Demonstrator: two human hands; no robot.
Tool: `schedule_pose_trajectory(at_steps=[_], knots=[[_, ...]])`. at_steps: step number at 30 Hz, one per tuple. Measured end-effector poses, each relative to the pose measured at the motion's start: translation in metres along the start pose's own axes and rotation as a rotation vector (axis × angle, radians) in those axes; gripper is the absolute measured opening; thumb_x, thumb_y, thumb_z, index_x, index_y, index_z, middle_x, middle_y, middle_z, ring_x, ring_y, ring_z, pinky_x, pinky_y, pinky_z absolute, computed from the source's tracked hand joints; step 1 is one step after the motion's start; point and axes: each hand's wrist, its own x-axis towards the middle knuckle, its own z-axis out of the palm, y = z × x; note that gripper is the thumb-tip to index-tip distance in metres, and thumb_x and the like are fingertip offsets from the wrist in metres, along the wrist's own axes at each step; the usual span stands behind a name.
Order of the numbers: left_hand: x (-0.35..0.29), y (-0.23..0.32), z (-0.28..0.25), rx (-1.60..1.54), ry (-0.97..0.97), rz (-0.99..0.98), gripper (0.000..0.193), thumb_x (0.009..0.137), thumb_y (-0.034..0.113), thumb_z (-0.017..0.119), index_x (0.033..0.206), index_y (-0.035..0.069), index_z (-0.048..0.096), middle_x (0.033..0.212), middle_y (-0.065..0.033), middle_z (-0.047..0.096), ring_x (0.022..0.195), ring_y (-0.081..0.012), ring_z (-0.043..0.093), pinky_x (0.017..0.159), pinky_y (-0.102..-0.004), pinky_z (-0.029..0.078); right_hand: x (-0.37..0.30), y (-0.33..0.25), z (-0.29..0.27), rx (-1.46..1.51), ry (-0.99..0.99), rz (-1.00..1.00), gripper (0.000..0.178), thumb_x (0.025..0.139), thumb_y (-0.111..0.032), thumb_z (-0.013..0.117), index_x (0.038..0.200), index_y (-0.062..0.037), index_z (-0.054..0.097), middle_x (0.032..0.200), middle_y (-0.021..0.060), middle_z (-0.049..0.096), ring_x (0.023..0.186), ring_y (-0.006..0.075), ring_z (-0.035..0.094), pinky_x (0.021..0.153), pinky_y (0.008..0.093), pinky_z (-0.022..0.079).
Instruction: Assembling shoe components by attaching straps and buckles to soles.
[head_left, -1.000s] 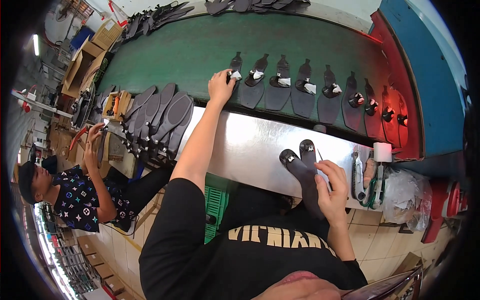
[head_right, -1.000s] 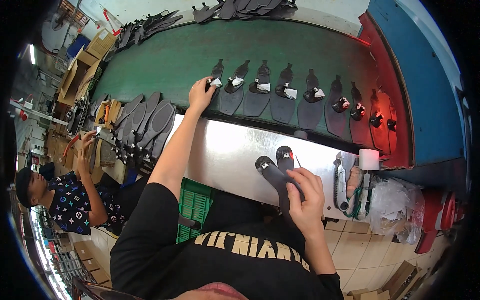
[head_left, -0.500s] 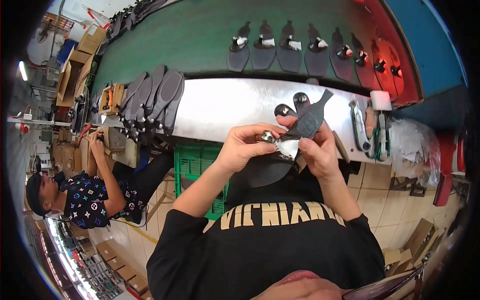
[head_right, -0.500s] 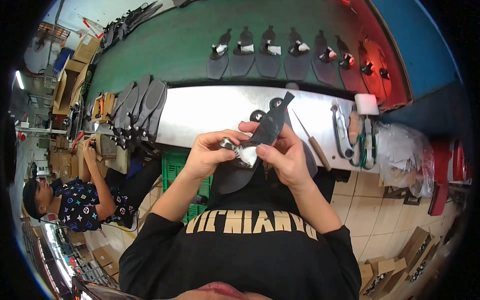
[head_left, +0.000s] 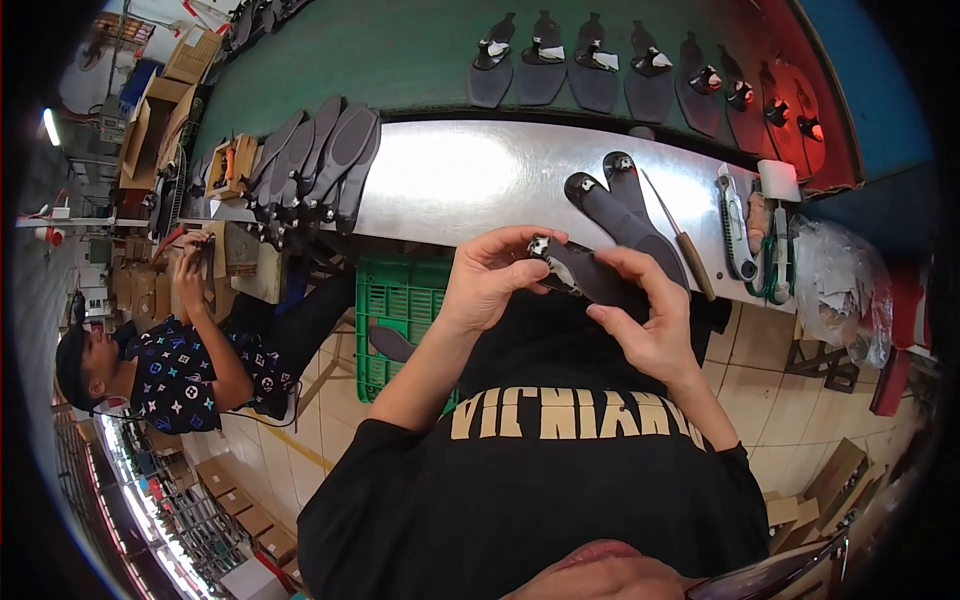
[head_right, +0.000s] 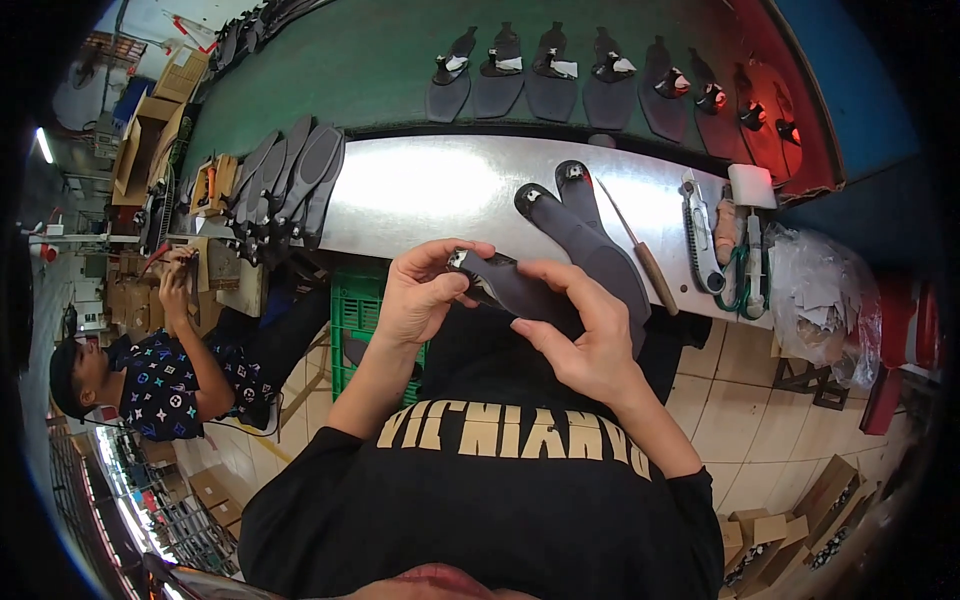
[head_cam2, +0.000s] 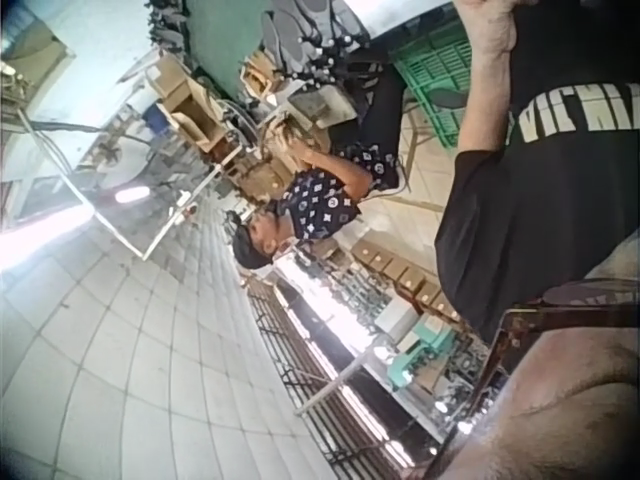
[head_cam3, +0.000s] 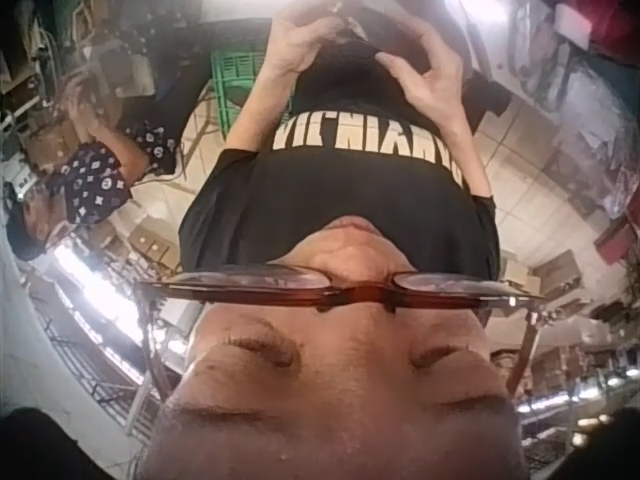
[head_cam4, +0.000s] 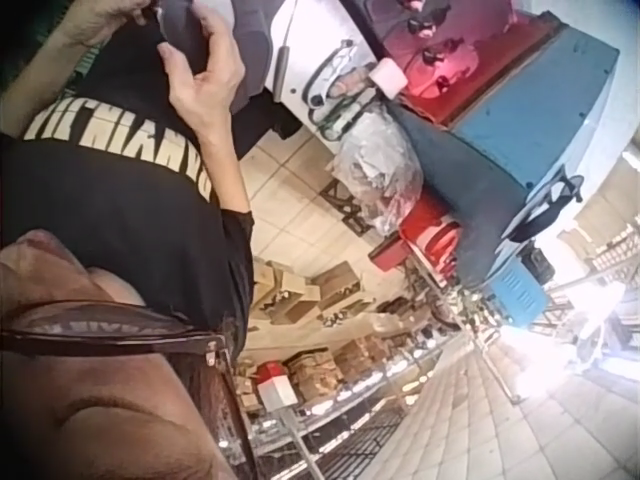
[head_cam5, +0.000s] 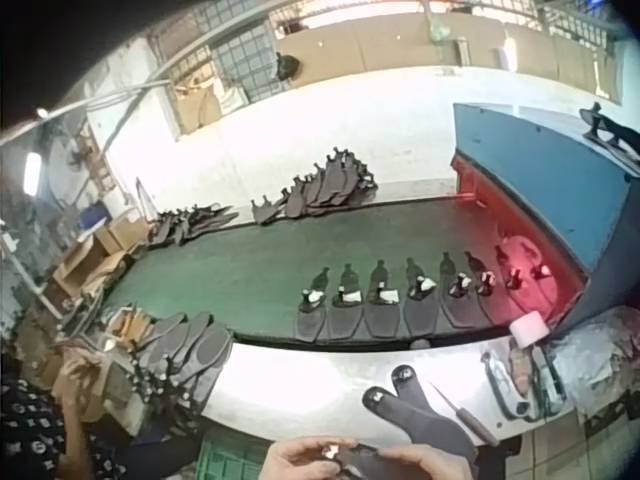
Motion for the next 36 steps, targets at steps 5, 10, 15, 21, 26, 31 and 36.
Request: schedule_pose_trajectory(at_steps=[5,10,15,21,26,31,36], knots=[[-0.003,0.000,0.000,-0.003,0.007,0.022,0.032,0.081,-0.005,0.066,0.113,-0.002,0.065,0.113,-0.0171,0.067,0.088,-0.0161,0.069,0.067,-0.0252,0.061,-0.004,0.006,-0.002,-0.017,-0.035,0.002,0.050,0.071,-0.002,0.077,0.119,-0.0006,0.063,0.109,0.0153,0.069,0.097,0.0237,0.067,0.087,0.0299,0.050],[-0.002,-0.001,0.000,0.044,0.021,0.012,0.033,0.079,-0.005,0.066,0.112,-0.003,0.064,0.113,-0.0206,0.066,0.087,-0.0190,0.070,0.067,-0.0261,0.061,-0.006,0.009,-0.003,0.015,-0.031,0.001,0.048,0.071,-0.002,0.077,0.118,-0.0003,0.064,0.108,0.0153,0.069,0.097,0.0241,0.067,0.087,0.0307,0.050],[-0.002,-0.002,0.001,0.049,0.017,0.014,0.032,0.079,-0.005,0.066,0.110,-0.005,0.065,0.112,-0.0196,0.067,0.087,-0.0182,0.070,0.067,-0.0255,0.061,-0.008,0.013,-0.005,0.022,-0.064,0.026,0.051,0.069,0.002,0.075,0.119,0.0020,0.063,0.114,0.0137,0.067,0.102,0.0188,0.064,0.092,0.0280,0.047],[-0.005,0.000,0.002,0.062,0.004,-0.005,0.032,0.080,-0.006,0.070,0.111,-0.001,0.069,0.105,-0.0087,0.070,0.085,-0.0113,0.067,0.067,-0.0215,0.058,-0.006,0.007,-0.007,-0.024,-0.081,0.010,0.048,0.069,0.001,0.076,0.116,0.0017,0.065,0.105,0.0144,0.069,0.094,0.0214,0.066,0.085,0.0283,0.049],[-0.007,0.001,0.006,0.149,0.009,0.011,0.033,0.080,-0.006,0.070,0.113,-0.001,0.069,0.107,-0.0098,0.069,0.087,-0.0111,0.067,0.068,-0.0209,0.056,-0.004,0.005,-0.008,-0.093,-0.064,-0.061,0.044,0.070,-0.001,0.076,0.112,-0.0006,0.067,0.093,0.0137,0.069,0.083,0.0240,0.066,0.076,0.0304,0.049],[-0.007,-0.003,0.002,0.233,-0.069,0.107,0.036,0.082,-0.008,0.067,0.117,-0.001,0.067,0.119,-0.0162,0.065,0.097,-0.0150,0.066,0.074,-0.0217,0.055,-0.001,0.001,-0.009,-0.130,-0.073,-0.096,0.039,0.071,-0.004,0.076,0.109,-0.0030,0.069,0.089,0.0124,0.069,0.077,0.0262,0.065,0.069,0.0328,0.050],[-0.007,-0.005,-0.003,0.268,-0.222,0.219,0.042,0.079,-0.015,0.061,0.119,-0.003,0.065,0.131,-0.0233,0.057,0.114,-0.0239,0.061,0.090,-0.0283,0.052,0.001,-0.002,-0.011,-0.218,-0.134,-0.149,0.038,0.070,-0.001,0.075,0.107,-0.0003,0.068,0.087,0.0131,0.067,0.075,0.0270,0.064,0.068,0.0326,0.049]])
